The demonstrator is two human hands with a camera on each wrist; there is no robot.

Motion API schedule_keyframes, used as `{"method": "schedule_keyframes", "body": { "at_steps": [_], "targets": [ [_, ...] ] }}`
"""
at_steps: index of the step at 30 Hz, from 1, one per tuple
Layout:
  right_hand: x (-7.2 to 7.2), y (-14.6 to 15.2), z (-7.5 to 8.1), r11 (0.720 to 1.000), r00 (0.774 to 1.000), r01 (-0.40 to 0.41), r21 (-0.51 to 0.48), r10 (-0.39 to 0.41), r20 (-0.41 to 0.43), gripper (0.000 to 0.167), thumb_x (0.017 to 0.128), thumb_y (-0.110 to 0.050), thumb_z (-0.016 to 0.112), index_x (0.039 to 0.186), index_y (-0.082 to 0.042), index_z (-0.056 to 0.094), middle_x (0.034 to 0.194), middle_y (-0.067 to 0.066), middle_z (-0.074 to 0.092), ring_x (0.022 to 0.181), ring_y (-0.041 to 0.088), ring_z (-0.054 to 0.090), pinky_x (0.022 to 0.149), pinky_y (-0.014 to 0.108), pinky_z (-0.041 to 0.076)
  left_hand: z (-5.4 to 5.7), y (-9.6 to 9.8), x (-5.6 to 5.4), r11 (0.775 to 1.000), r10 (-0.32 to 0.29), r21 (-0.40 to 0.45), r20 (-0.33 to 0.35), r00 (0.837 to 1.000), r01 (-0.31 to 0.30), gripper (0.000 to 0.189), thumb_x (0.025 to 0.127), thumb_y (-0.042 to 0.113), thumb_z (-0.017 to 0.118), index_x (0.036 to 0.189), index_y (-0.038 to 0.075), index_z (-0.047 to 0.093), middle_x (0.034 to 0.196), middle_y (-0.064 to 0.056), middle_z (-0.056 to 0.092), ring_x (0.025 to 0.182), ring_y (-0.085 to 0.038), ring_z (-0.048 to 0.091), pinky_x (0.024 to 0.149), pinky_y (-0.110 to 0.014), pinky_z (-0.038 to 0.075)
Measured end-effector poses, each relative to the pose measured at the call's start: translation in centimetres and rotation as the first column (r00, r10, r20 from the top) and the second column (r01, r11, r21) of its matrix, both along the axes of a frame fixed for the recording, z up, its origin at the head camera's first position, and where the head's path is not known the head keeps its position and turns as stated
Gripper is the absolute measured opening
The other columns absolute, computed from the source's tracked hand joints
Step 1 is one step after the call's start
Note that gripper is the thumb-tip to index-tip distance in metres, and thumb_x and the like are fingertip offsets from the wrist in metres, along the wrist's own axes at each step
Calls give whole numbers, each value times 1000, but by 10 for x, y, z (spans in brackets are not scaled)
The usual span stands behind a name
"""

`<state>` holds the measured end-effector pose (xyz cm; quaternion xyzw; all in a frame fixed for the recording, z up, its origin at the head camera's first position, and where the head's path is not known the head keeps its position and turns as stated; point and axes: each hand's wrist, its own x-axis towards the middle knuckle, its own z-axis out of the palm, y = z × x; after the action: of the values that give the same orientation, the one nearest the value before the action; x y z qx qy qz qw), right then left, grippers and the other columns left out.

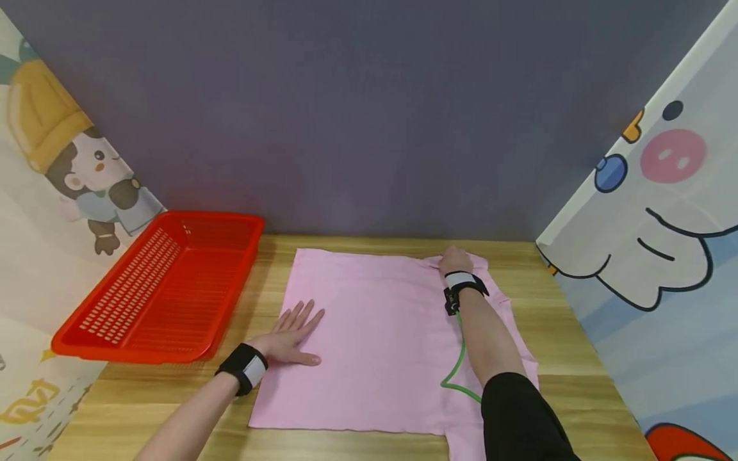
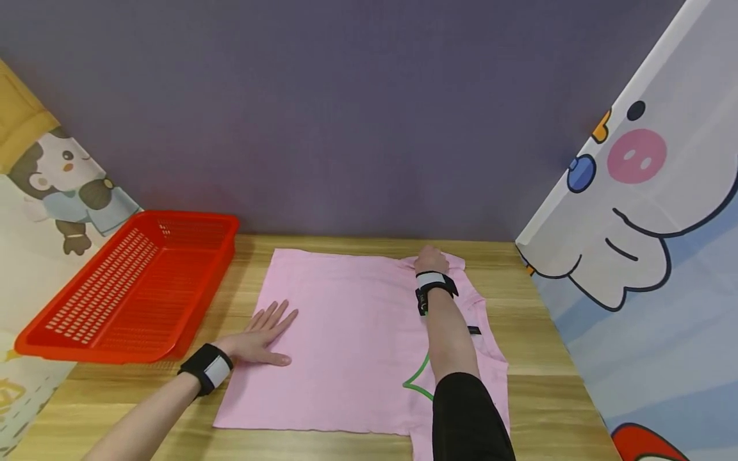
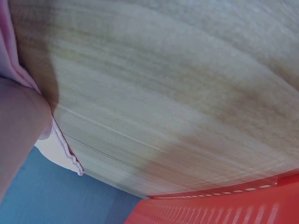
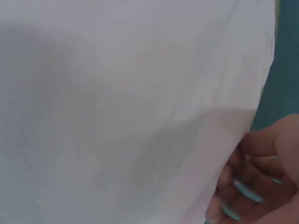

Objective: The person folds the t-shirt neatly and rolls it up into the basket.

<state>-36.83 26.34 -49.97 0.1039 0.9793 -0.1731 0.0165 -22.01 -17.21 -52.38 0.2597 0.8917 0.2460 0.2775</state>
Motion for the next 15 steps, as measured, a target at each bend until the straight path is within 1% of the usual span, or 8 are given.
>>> {"method": "schedule_keyframes", "body": {
  "at_steps": [2, 5, 6, 7, 8, 10, 13, 15],
  "targets": [
    [2, -2, 3, 1000, 989, -25, -1, 24, -144, 14, 93, -10, 55, 82, -2, 59, 100, 25, 71, 93, 45, 68, 76, 57, 55, -6, 0, -1, 1000, 5, -14, -8, 1000, -5, 116, 80, 67, 69, 163, 17, 4, 169, -10, -20, 155, -34, -23, 122, -56, -19],
    [2, -9, 6, 996, 930, -80, -29, 64, -361, 10, 94, -7, 59, 96, 0, 66, 96, 23, 72, 89, 45, 68, 76, 57, 54, -8, 0, -1, 1000, 14, -15, -11, 1000, -14, 117, 79, 69, 69, 163, 17, 4, 169, -10, -20, 155, -34, -23, 122, -56, -19],
    [2, -11, 7, 994, 910, -102, -42, 76, -407, 10, 95, -7, 60, 96, -1, 67, 94, 21, 72, 87, 44, 68, 76, 56, 54, -7, 0, 0, 1000, 13, -13, -13, 1000, -14, 117, 80, 69, 68, 163, 17, 4, 169, -11, -20, 155, -34, -23, 122, -56, -19],
    [2, -11, 8, 991, 901, -121, -65, 82, -426, 12, 96, -7, 59, 99, 0, 68, 96, 21, 72, 88, 43, 68, 78, 56, 54, -6, 0, 0, 1000, 14, -11, -11, 1000, -14, 117, 80, 70, 68, 163, 17, 4, 169, -11, -20, 155, -35, -22, 122, -56, -18],
    [2, -12, 8, 986, 901, -140, -93, 88, -425, 15, 97, -7, 57, 104, 1, 69, 99, 22, 72, 91, 43, 68, 81, 55, 54, -5, 0, 0, 1000, 13, -12, -8, 1000, -13, 117, 80, 70, 67, 163, 18, 3, 169, -11, -20, 155, -35, -22, 122, -56, -19],
    [4, -10, 8, 977, 928, -174, -120, 122, -353, 25, 98, -8, 54, 117, 1, 68, 112, 24, 72, 101, 44, 68, 90, 55, 53, -2, 0, 0, 1000, 3, -9, -6, 1000, -3, 117, 80, 71, 67, 163, 18, 3, 169, -12, -20, 155, -36, -23, 121, -57, -19],
    [9, -5, 6, 962, 965, -234, -140, 213, -152, 42, 98, -8, 48, 137, 5, 56, 136, 27, 61, 122, 44, 61, 106, 55, 46, 2, 1, 0, 1000, -3, 28, 14, 1000, 3, 117, 80, 70, 68, 163, 17, 4, 169, -14, -19, 154, -38, -23, 120, -58, -20],
    [12, -1, 4, 953, 961, -276, -127, 274, -31, 50, 97, -8, 48, 144, 8, 48, 144, 28, 52, 132, 44, 53, 113, 55, 41, 4, 1, 1, 1000, -9, 30, 17, 1000, 9, 117, 80, 70, 67, 163, 17, 4, 169, -15, -19, 154, -39, -22, 120, -58, -20]
  ]
}}
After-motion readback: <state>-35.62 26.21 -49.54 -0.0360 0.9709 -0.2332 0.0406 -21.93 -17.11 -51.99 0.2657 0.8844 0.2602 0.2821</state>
